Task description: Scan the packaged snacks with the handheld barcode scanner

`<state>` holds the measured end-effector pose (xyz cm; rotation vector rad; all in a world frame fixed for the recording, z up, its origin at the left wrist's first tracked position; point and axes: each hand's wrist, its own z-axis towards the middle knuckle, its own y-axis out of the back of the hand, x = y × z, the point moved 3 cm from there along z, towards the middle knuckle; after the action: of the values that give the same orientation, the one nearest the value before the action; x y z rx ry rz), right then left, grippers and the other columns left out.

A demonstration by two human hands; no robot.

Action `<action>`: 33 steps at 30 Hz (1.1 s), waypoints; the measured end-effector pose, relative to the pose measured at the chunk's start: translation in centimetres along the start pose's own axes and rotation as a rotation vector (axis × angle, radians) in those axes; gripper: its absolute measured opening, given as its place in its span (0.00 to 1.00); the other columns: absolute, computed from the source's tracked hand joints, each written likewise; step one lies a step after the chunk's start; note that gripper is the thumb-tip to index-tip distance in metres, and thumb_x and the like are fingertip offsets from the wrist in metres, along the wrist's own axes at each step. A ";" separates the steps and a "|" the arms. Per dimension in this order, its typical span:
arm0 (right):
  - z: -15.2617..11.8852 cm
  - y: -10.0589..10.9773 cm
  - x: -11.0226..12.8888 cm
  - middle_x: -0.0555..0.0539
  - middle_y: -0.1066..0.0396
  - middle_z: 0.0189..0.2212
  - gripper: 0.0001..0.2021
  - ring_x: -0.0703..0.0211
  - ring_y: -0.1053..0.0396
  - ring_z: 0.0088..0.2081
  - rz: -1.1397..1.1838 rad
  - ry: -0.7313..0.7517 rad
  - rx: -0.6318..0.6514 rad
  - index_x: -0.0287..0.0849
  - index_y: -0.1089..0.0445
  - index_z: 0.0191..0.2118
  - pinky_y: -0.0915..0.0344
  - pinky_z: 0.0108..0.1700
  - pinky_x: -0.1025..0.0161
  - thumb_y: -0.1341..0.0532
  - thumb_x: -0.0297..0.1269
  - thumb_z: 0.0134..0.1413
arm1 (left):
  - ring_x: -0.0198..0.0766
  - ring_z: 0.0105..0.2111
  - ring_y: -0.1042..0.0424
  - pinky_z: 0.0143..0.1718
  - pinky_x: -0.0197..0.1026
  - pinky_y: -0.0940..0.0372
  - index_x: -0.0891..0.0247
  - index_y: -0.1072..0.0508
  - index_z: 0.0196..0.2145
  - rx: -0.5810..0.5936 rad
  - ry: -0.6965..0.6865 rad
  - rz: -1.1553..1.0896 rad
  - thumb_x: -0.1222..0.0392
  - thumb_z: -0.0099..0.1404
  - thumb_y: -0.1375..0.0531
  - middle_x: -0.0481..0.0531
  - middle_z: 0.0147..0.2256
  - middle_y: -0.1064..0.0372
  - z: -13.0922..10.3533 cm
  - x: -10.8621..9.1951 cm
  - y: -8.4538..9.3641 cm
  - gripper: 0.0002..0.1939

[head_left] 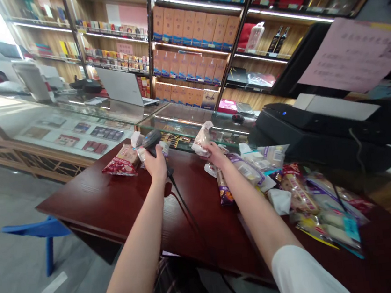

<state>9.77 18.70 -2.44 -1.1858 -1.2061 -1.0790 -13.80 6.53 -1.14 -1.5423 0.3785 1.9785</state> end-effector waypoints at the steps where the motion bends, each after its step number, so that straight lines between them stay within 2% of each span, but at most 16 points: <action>1: -0.4 0.7 0.1 0.56 0.27 0.35 0.22 0.61 0.27 0.34 0.075 0.011 0.020 0.49 0.41 0.43 0.25 0.38 0.58 0.32 0.38 0.42 | 0.51 0.46 0.24 0.55 0.54 0.35 0.61 0.31 0.37 0.027 -0.037 -0.006 0.46 0.64 0.41 0.60 0.39 0.24 -0.2 -0.3 -0.2 0.15; 3: -1.2 1.5 0.2 0.58 0.27 0.37 0.27 0.62 0.26 0.33 0.166 0.040 0.008 0.52 0.41 0.46 0.25 0.37 0.59 0.31 0.35 0.40 | 0.48 0.39 0.22 0.49 0.52 0.30 0.61 0.32 0.38 0.149 -0.055 -0.072 0.44 0.62 0.41 0.58 0.37 0.24 -0.8 -0.7 -0.7 0.17; 5: -1.6 1.4 0.1 0.58 0.26 0.37 0.27 0.62 0.25 0.33 0.250 0.024 0.016 0.53 0.41 0.47 0.24 0.38 0.57 0.31 0.35 0.40 | 0.42 0.29 0.23 0.37 0.48 0.28 0.61 0.34 0.38 0.319 0.016 -0.185 0.41 0.60 0.40 0.55 0.36 0.24 -1.4 -0.9 -1.5 0.20; 7: -1.7 0.9 0.1 0.56 0.25 0.36 0.21 0.60 0.24 0.36 0.372 0.004 0.076 0.50 0.38 0.44 0.23 0.42 0.53 0.32 0.35 0.44 | 0.38 0.23 0.26 0.28 0.43 0.29 0.61 0.34 0.39 0.462 0.115 -0.291 0.39 0.58 0.38 0.54 0.35 0.23 -1.9 -0.9 -2.1 0.23; 9: -1.7 0.7 0.4 0.53 0.24 0.36 0.13 0.59 0.23 0.39 0.494 -0.002 0.104 0.47 0.36 0.40 0.24 0.47 0.52 0.35 0.36 0.47 | 0.36 0.21 0.27 0.23 0.39 0.32 0.63 0.33 0.40 0.539 0.186 -0.351 0.39 0.55 0.36 0.53 0.34 0.23 -2.2 -1.0 -2.5 0.26; 13: -1.7 1.1 1.0 0.51 0.23 0.34 0.10 0.59 0.24 0.38 0.580 -0.042 0.097 0.45 0.33 0.40 0.24 0.48 0.52 0.38 0.36 0.49 | 0.34 0.22 0.27 0.22 0.36 0.32 0.67 0.27 0.40 0.582 0.278 -0.394 0.40 0.54 0.37 0.55 0.32 0.23 -2.4 -0.9 -2.8 0.27; 19: -1.6 1.4 0.7 0.53 0.25 0.28 0.06 0.61 0.27 0.31 0.625 -0.118 0.059 0.46 0.33 0.35 0.26 0.38 0.61 0.43 0.34 0.48 | 0.36 0.21 0.29 0.23 0.36 0.33 0.68 0.23 0.39 0.623 0.377 -0.334 0.39 0.58 0.39 0.54 0.25 0.25 -3.5 -0.7 -2.9 0.26; 26: -0.8 1.2 0.1 0.52 0.29 0.22 0.03 0.59 0.29 0.28 0.607 -0.041 0.009 0.46 0.36 0.30 0.27 0.34 0.63 0.42 0.37 0.46 | 0.35 0.19 0.31 0.21 0.35 0.36 0.69 0.21 0.37 0.725 0.491 -0.314 0.38 0.55 0.38 0.53 0.22 0.28 -4.6 -0.2 -3.1 0.28; 33: -1.0 1.3 0.0 0.52 0.27 0.24 0.07 0.59 0.28 0.27 0.574 -0.004 0.039 0.45 0.32 0.35 0.28 0.30 0.64 0.40 0.38 0.47 | 0.35 0.19 0.33 0.21 0.35 0.38 0.68 0.21 0.36 0.769 0.522 -0.355 0.36 0.53 0.37 0.54 0.21 0.28 -5.6 -0.8 -3.0 0.29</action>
<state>11.11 17.84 -2.55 -1.3887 -0.8047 -0.6173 -7.51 5.57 -1.53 -1.4355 0.8829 0.9532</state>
